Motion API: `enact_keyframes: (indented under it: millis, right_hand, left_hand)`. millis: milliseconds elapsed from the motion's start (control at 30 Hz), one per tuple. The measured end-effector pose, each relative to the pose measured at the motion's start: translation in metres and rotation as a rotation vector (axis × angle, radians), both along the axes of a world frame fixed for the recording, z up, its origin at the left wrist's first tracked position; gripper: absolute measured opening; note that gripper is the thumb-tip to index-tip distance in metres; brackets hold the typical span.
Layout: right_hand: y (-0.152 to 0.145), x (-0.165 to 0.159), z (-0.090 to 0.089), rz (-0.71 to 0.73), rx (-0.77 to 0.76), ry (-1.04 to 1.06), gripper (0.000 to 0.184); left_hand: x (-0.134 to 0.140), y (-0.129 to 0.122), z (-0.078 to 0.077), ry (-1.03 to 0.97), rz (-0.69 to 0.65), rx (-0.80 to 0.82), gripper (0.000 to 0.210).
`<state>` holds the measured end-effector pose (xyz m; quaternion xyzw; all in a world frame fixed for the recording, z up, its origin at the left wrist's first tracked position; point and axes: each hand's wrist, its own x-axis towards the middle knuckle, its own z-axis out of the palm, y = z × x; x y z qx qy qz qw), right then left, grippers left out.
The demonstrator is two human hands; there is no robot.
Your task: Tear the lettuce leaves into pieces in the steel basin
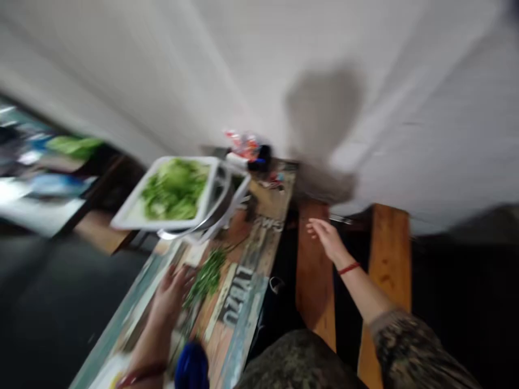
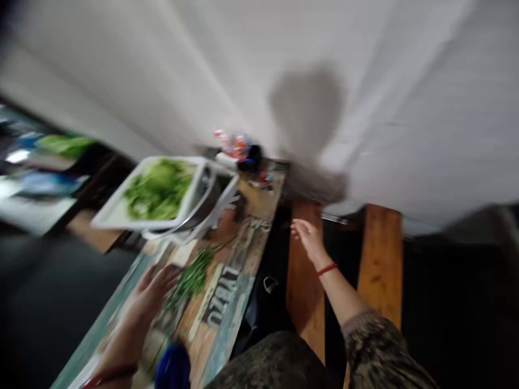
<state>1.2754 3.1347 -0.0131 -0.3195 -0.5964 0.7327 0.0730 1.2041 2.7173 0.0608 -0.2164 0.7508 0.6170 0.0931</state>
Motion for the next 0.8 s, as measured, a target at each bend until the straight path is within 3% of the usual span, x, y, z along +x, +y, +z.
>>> enact_keyframes:
  millis: [67, 133, 233, 367, 500, 633, 700, 800]
  right_hand:
    - [-0.016, -0.030, -0.006, 0.138, 0.070, -0.003, 0.049]
    - [-0.044, -0.054, -0.014, 0.280, 0.128, -0.013, 0.048]
    - [-0.098, -0.072, -0.030, 0.528, 0.205, -0.028, 0.042]
    - [-0.156, -0.088, -0.050, 0.832, 0.481, 0.064, 0.032]
    - [-0.175, -0.106, -0.050, 0.900, 0.609, 0.076, 0.036]
    - [-0.182, -0.116, -0.042, 0.847, 0.527, 0.035, 0.041]
    - [-0.197, -0.119, -0.040, 0.814, 0.358, -0.069, 0.045]
    - [-0.237, -0.123, -0.039, 0.765, 0.073, -0.209, 0.046]
  left_hand:
    - [0.037, -0.051, 0.003, -0.038, 0.167, -0.001, 0.064]
    - [0.069, -0.077, 0.001, -0.031, 0.248, 0.011, 0.076]
    - [0.115, -0.098, -0.003, -0.026, 0.343, -0.017, 0.085]
    - [0.176, -0.124, -0.005, -0.102, 0.508, -0.042, 0.085]
    - [0.232, -0.159, -0.010, -0.137, 0.649, -0.101, 0.089]
    - [0.269, -0.186, -0.021, -0.138, 0.797, -0.187, 0.088]
    - [0.273, -0.185, -0.026, -0.140, 0.835, -0.191, 0.087]
    - [0.263, -0.165, -0.035, -0.122, 0.813, -0.100, 0.085]
